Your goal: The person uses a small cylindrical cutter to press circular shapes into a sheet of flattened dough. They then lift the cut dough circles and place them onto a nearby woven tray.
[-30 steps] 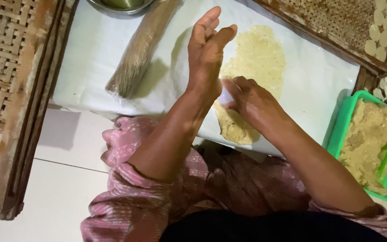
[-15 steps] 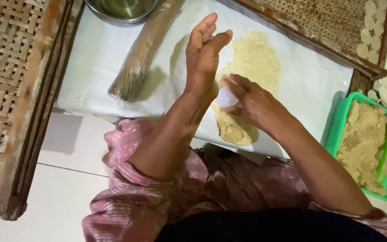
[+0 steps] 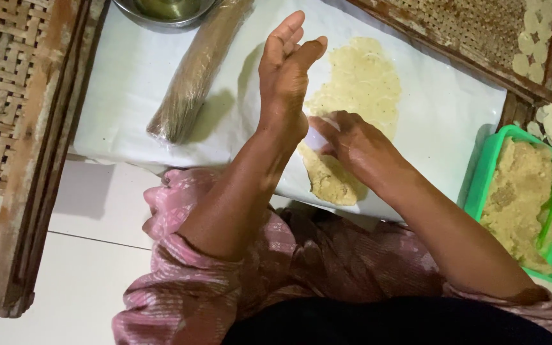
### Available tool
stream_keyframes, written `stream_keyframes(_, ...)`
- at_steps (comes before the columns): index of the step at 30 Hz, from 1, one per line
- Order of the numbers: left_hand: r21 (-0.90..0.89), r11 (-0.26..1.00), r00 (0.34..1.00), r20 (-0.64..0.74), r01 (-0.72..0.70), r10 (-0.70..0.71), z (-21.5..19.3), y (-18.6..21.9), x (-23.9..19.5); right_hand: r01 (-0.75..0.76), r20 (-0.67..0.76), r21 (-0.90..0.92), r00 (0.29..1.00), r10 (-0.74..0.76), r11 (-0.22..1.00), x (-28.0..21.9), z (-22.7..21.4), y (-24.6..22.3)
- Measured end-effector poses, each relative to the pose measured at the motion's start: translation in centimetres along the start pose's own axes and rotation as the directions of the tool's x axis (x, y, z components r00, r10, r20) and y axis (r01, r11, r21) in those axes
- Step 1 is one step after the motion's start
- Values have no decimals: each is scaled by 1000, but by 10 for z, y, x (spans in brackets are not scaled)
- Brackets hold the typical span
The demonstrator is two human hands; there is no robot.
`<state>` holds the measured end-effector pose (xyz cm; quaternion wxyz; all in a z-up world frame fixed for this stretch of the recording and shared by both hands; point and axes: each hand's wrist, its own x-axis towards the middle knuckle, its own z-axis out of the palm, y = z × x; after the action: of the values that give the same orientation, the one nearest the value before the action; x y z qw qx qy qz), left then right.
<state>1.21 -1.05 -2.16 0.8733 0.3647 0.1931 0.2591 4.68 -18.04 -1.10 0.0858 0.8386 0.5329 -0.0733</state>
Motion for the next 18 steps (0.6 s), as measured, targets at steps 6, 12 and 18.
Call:
stream_keyframes(6, 24, 999, 1000, 5, 29, -30, 2, 6, -3, -171, 270, 84, 952, 143, 982, 13, -14, -4)
stream_keyframes(12, -13, 1000, 1000, 7, 7, -6, 0, -3, 1, -215, 192, 87, 962, 195, 973, 10, -12, 0)
stream_keyframes(18, -14, 1000, 1000, 7, 25, -25, 3, 6, -4, -24, 15, 172, 1000, 22, 985, -4, -11, 6)
